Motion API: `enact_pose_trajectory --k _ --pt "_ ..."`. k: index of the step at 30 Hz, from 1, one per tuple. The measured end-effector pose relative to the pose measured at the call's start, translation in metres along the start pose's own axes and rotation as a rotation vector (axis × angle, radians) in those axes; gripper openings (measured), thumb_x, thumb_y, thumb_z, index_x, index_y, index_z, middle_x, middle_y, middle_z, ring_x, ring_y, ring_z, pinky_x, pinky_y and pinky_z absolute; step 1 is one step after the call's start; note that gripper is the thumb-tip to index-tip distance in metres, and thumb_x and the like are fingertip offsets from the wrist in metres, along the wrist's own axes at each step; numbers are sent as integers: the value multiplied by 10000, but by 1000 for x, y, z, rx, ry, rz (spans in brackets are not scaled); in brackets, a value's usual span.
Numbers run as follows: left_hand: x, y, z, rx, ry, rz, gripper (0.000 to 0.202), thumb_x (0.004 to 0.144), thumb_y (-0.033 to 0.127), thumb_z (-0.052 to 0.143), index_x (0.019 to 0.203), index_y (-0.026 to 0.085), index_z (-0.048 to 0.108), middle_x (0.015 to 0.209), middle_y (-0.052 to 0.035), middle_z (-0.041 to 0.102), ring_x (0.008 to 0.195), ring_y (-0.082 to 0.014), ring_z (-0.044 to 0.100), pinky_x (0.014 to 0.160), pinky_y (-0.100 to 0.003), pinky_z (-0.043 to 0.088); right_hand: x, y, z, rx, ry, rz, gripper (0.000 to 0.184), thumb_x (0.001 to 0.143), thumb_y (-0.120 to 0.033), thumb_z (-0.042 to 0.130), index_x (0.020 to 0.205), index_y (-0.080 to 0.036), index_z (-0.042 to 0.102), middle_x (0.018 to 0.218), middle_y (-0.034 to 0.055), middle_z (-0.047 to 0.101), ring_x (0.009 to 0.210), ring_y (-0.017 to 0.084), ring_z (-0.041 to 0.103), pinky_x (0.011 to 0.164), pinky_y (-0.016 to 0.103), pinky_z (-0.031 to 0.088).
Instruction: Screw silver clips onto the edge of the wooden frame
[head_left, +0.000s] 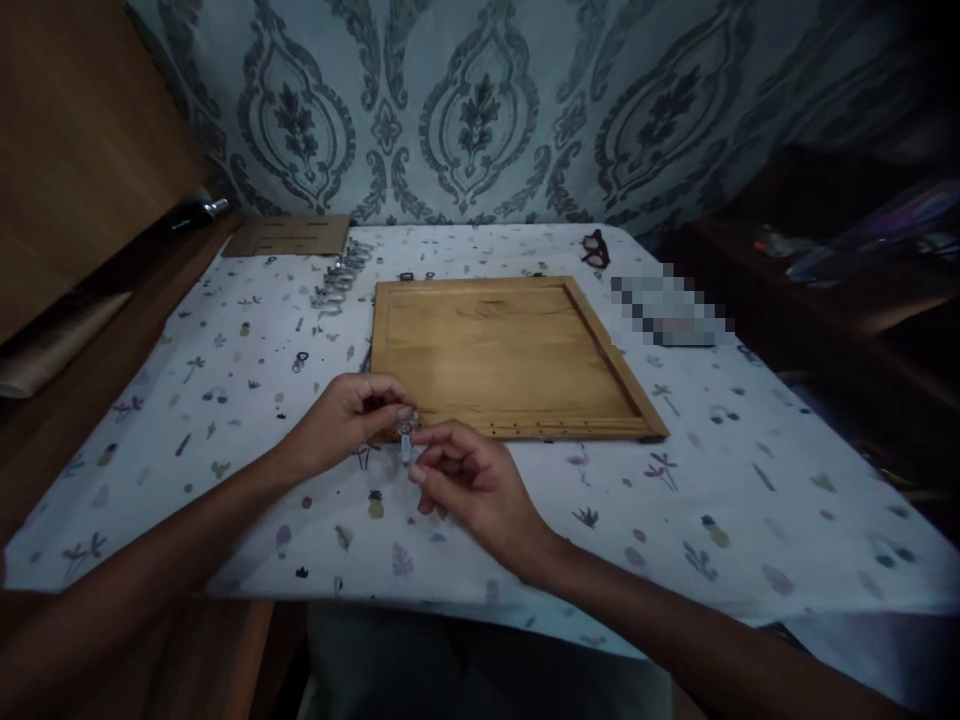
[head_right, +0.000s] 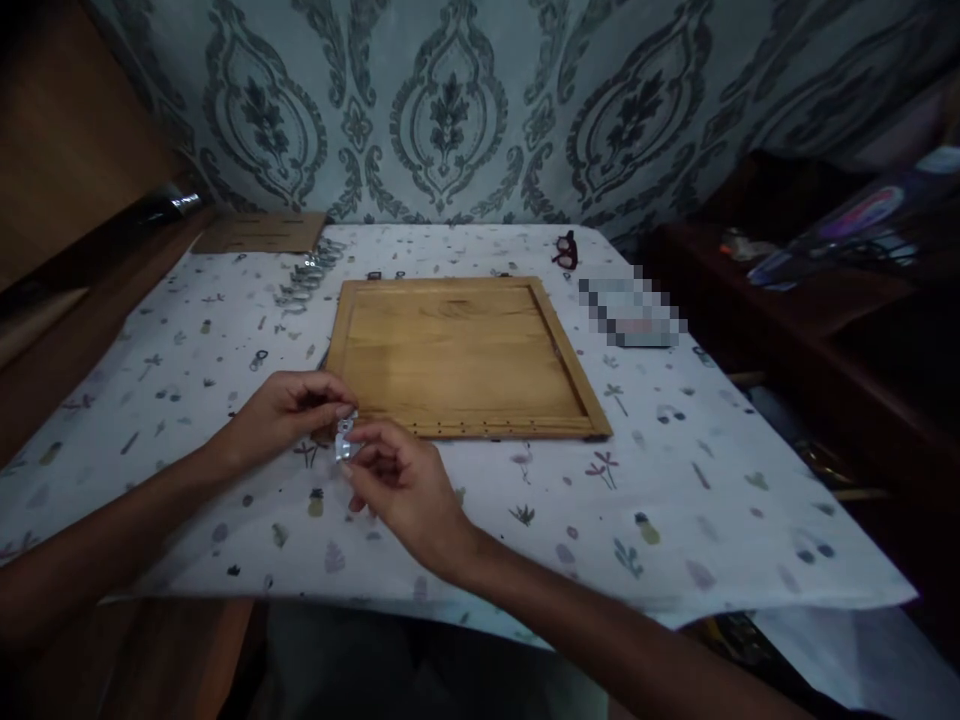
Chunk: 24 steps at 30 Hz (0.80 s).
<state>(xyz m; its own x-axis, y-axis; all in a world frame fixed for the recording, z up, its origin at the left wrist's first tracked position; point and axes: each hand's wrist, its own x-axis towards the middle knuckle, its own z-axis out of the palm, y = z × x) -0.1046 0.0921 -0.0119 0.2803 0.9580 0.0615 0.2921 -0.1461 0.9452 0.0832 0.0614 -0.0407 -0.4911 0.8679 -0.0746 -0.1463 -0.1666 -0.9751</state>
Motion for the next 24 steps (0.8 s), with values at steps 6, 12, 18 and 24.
enact_pose_trajectory --k 6,12,18,24 --pt "-6 -11 0 137 56 12 133 836 299 634 824 179 691 768 -11 653 719 -127 577 659 -248 444 7 3 6 -54 -45 123 183 768 -340 704 755 -187 603 571 -61 563 487 71 569 458 185 432" --pt "-18 -13 -11 509 107 212 187 957 285 500 956 213 672 894 -28 677 890 -167 584 792 -313 467 13 -3 4 -44 -132 223 177 817 -300 654 696 -178 609 558 -33 602 461 56 549 442 168 429" --pt "-35 -12 -22 608 -85 265 364 938 303 545 1299 260 536 1232 -79 588 1177 -211 534 956 -355 514 13 1 3 37 -136 252 199 824 -341 664 717 -179 627 613 -20 615 484 62 583 424 161 434" --pt "-38 -16 -13 745 -103 320 451 908 355 607 1323 227 484 1265 -94 551 1194 -224 500 974 -358 513 17 -2 1 38 -174 275 205 836 -345 652 727 -172 636 600 -19 613 477 56 578 420 145 427"
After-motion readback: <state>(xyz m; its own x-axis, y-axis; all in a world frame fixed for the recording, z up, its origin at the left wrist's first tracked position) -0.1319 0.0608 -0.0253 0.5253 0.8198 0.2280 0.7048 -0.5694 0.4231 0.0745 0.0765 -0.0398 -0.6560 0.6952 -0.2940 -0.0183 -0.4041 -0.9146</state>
